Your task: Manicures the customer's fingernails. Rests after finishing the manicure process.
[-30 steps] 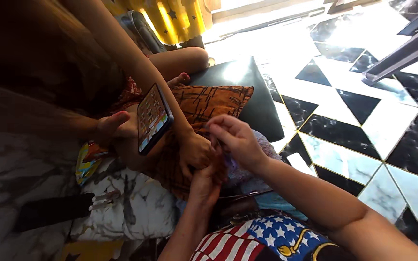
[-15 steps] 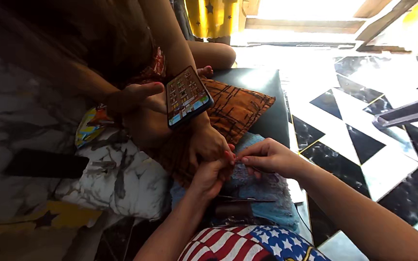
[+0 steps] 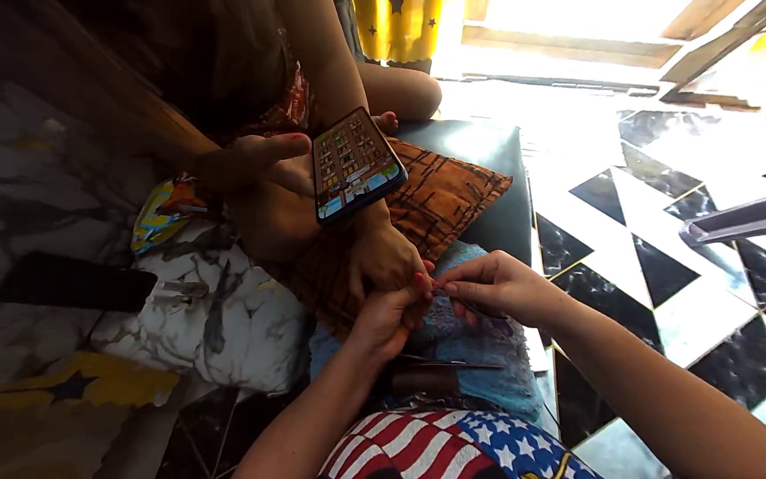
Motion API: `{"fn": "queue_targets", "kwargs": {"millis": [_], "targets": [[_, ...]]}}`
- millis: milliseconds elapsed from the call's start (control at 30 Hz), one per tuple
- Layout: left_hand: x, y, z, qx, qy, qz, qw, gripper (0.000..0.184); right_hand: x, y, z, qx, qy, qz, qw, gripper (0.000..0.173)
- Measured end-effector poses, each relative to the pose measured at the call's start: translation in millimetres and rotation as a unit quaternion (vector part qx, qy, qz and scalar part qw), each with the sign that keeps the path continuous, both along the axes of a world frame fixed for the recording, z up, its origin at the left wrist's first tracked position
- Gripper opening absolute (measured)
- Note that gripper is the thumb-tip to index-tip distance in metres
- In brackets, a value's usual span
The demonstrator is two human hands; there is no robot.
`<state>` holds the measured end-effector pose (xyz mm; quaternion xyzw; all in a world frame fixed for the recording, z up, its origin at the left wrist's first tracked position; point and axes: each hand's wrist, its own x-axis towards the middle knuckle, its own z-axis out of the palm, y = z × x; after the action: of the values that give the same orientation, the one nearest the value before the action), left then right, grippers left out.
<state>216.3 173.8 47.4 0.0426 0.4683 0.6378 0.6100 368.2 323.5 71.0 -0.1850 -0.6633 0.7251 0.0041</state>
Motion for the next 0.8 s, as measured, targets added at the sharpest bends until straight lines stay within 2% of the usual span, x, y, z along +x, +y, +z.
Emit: {"fn": "queue_targets", "kwargs": {"millis": [800], "targets": [[0.8,3.6,1.8,-0.014,-0.010,0.017,1.000,0.010,-9.0,9.0,11.4,0.067,-0.022,0.034,0.997,0.019]]}}
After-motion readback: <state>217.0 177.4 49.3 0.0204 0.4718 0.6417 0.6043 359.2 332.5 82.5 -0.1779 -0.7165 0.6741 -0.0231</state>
